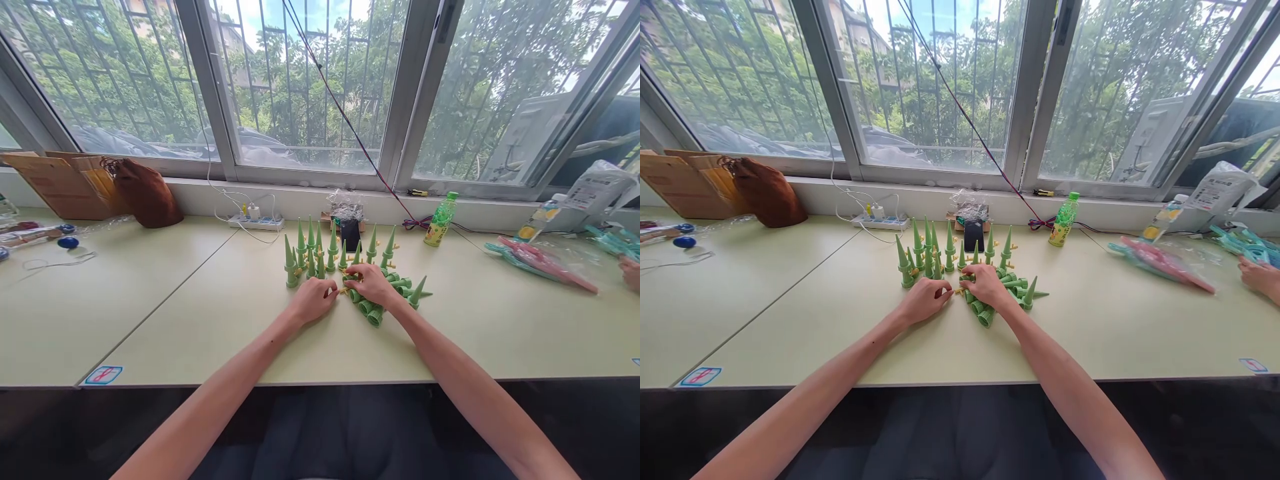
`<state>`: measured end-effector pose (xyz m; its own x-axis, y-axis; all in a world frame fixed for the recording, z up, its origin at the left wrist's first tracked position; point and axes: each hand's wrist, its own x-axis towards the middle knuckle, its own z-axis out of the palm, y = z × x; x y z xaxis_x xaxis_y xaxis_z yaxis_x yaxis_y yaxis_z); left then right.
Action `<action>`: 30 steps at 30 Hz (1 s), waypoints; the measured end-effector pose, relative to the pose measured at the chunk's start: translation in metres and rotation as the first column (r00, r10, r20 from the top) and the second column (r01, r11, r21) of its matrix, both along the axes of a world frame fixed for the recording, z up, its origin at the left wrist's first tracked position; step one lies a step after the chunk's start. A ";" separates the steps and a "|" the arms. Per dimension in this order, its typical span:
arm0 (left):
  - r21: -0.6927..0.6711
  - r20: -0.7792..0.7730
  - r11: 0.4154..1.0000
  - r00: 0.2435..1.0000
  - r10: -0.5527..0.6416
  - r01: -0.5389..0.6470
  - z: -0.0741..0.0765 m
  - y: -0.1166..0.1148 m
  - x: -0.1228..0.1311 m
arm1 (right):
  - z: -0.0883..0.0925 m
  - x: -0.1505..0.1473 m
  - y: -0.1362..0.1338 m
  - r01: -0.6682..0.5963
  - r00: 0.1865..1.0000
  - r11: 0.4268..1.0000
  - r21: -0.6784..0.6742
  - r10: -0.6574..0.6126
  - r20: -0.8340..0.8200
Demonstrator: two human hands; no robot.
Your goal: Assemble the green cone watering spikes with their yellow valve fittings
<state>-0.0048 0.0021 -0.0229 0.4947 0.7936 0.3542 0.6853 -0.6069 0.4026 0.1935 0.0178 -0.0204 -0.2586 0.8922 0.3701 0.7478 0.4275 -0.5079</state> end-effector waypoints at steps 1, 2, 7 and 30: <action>-0.006 0.005 1.000 1.000 -0.002 0.002 0.000 0.000 0.000 | 0.000 0.000 0.000 -0.006 1.000 1.000 -0.010 0.006 -0.002; -0.012 0.011 1.000 1.000 -0.003 0.003 0.000 0.000 0.000 | 0.000 0.000 0.001 -0.011 1.000 1.000 -0.012 0.011 0.002; -0.045 0.071 0.999 0.997 0.001 0.002 -0.001 -0.001 0.000 | -0.001 -0.003 0.001 -0.038 0.997 0.999 0.017 0.037 0.061; -0.634 0.736 0.637 0.595 0.323 0.438 0.011 0.003 0.000 | 0.019 -0.016 -0.018 -0.361 0.915 0.892 0.270 0.395 -0.080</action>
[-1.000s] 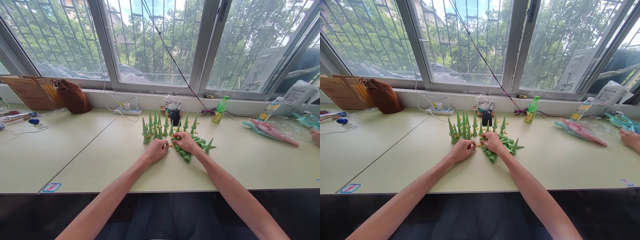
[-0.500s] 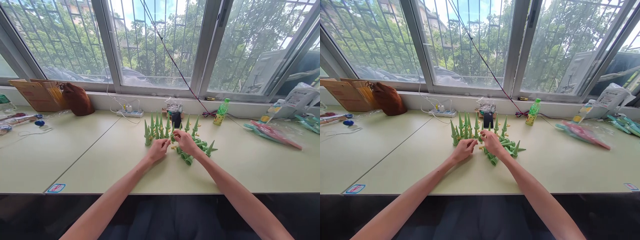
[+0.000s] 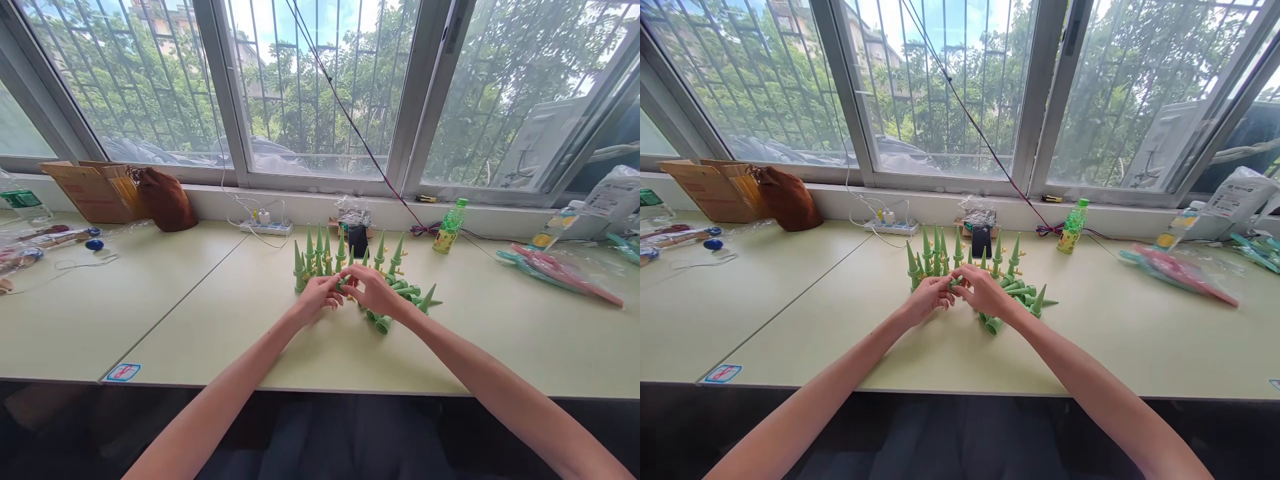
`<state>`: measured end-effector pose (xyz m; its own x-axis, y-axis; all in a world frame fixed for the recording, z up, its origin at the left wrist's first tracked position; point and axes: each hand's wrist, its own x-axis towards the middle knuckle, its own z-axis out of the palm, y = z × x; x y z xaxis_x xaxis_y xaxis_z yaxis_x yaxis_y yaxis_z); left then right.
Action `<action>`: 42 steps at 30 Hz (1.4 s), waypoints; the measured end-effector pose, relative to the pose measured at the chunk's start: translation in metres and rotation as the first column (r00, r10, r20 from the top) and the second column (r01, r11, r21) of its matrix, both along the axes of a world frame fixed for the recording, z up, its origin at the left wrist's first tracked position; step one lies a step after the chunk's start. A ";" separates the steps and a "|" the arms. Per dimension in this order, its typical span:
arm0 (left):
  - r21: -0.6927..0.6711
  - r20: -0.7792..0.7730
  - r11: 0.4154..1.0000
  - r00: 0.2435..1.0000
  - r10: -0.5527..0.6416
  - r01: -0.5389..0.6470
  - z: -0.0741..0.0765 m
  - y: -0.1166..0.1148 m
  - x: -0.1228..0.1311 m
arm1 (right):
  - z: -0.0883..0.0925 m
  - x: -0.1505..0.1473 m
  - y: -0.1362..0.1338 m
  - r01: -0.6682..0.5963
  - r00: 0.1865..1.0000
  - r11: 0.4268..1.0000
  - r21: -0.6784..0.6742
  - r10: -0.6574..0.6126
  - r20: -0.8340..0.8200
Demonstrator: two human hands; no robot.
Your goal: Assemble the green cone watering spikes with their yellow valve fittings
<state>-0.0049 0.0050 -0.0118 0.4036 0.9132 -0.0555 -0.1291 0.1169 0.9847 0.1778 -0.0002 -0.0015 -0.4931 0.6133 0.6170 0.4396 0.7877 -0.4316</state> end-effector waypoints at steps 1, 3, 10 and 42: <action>-0.007 0.006 1.000 1.000 0.004 -0.004 0.000 0.000 0.000 | 0.001 0.002 0.002 -0.021 1.000 1.000 0.004 0.021 -0.014; -0.021 0.019 1.000 1.000 0.009 -0.008 0.001 0.000 -0.001 | 0.003 0.006 0.007 -0.047 0.997 0.999 0.022 0.049 -0.063; -0.026 0.055 0.999 0.998 0.021 -0.020 -0.001 0.002 -0.001 | -0.005 0.010 0.020 0.205 0.965 0.973 0.108 -0.182 -0.191; 0.089 -0.094 0.994 0.993 0.074 -0.065 0.002 -0.005 0.004 | -0.023 0.004 0.011 0.179 0.954 0.973 -0.145 -0.136 0.267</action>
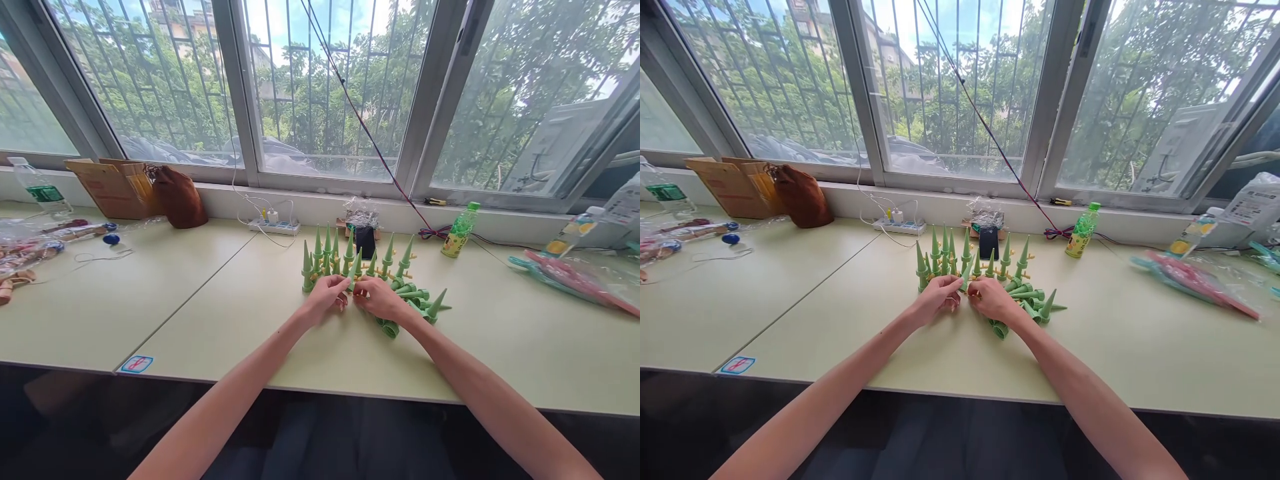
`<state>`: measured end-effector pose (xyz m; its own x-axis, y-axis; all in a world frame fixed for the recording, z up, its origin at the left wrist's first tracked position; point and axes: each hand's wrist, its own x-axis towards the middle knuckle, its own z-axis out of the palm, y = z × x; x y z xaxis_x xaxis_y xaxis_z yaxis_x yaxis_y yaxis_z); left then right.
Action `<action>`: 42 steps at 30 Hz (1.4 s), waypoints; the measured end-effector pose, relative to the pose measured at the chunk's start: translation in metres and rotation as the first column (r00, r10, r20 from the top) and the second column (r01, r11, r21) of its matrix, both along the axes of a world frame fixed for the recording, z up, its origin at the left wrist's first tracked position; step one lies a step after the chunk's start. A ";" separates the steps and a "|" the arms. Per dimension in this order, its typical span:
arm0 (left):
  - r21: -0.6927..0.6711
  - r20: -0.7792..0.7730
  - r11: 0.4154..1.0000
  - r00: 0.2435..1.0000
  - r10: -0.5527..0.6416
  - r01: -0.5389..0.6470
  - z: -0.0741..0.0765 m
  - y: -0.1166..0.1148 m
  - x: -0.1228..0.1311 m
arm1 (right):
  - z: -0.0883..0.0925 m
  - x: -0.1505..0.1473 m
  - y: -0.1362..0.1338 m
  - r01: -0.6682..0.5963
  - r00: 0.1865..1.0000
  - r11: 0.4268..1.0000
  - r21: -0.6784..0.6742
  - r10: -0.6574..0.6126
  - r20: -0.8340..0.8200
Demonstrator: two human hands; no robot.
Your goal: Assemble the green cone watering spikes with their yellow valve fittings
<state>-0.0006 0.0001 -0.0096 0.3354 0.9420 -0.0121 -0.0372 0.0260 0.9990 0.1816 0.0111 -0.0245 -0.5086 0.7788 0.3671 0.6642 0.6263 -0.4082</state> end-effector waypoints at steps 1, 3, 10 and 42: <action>-0.001 -0.002 1.000 1.000 0.002 -0.002 0.000 0.000 0.000 | 0.000 0.000 0.000 -0.001 1.000 1.000 0.002 0.001 -0.002; -0.002 -0.006 1.000 1.000 0.004 -0.004 0.000 0.000 0.000 | -0.001 -0.001 0.000 0.000 1.000 1.000 0.001 0.000 -0.010; -0.001 -0.017 1.000 1.000 0.006 -0.006 0.000 0.000 -0.002 | -0.003 -0.002 0.002 0.012 0.999 1.000 0.027 -0.011 -0.049; 0.006 0.013 0.999 0.999 -0.038 0.037 -0.006 0.002 -0.005 | 0.005 -0.010 -0.008 0.058 0.928 0.990 0.132 -0.004 -0.373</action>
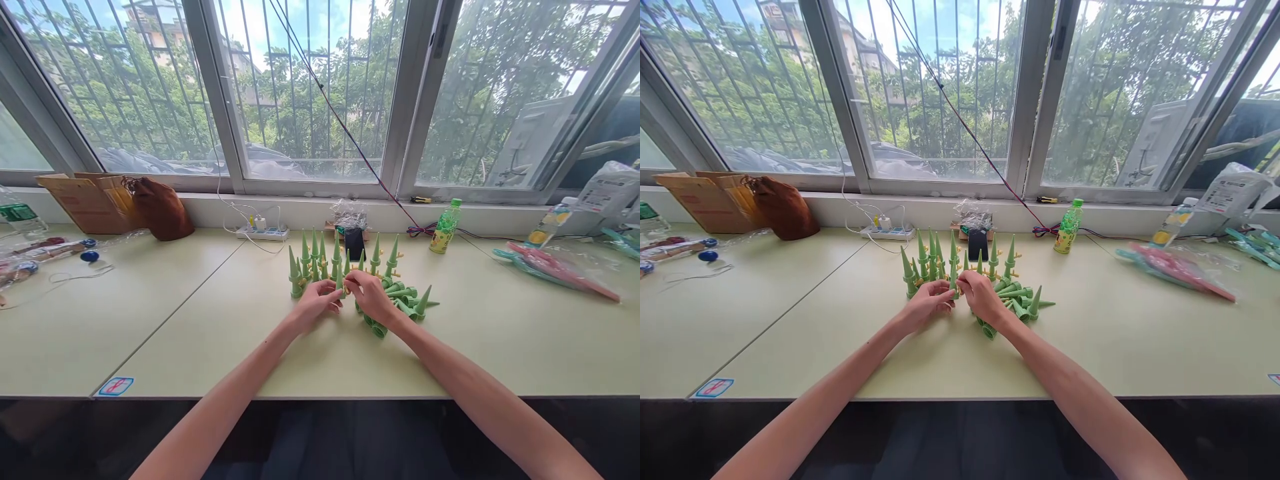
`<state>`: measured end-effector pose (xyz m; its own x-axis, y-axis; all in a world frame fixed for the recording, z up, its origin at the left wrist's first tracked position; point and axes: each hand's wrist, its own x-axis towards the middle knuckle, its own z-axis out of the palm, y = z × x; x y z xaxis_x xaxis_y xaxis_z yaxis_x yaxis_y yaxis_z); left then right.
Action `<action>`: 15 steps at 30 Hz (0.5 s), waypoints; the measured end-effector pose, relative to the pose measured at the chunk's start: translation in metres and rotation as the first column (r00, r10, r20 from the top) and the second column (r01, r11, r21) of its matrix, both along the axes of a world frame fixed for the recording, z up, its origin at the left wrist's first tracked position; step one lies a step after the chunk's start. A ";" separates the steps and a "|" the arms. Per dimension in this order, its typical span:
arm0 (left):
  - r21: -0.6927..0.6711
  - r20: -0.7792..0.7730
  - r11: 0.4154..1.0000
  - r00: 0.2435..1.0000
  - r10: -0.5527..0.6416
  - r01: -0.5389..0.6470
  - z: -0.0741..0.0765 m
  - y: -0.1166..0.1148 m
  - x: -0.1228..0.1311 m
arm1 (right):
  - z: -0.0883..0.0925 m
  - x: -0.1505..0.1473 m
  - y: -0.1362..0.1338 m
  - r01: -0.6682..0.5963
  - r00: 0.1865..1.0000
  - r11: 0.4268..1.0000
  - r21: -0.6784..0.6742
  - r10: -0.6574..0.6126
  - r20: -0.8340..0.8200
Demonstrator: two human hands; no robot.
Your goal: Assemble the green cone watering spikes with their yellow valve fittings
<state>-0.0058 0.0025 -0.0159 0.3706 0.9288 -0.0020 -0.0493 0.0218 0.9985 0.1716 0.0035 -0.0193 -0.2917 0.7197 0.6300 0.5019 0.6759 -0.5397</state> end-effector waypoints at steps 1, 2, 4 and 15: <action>0.004 -0.007 1.000 1.000 -0.002 0.002 0.000 0.000 0.000 | 0.000 0.000 0.000 -0.002 1.000 1.000 0.003 0.003 -0.004; 0.007 -0.017 1.000 1.000 -0.006 0.006 0.000 0.000 0.000 | 0.000 0.000 0.000 -0.006 1.000 1.000 0.006 0.006 -0.007; 0.015 -0.036 1.000 0.999 -0.014 0.014 0.000 0.000 0.000 | -0.001 0.000 0.001 -0.015 1.000 1.000 0.010 0.015 -0.013; 0.014 -0.042 1.000 0.999 -0.016 0.016 -0.004 0.003 -0.001 | -0.004 0.001 0.002 -0.026 0.999 0.999 0.040 0.027 -0.024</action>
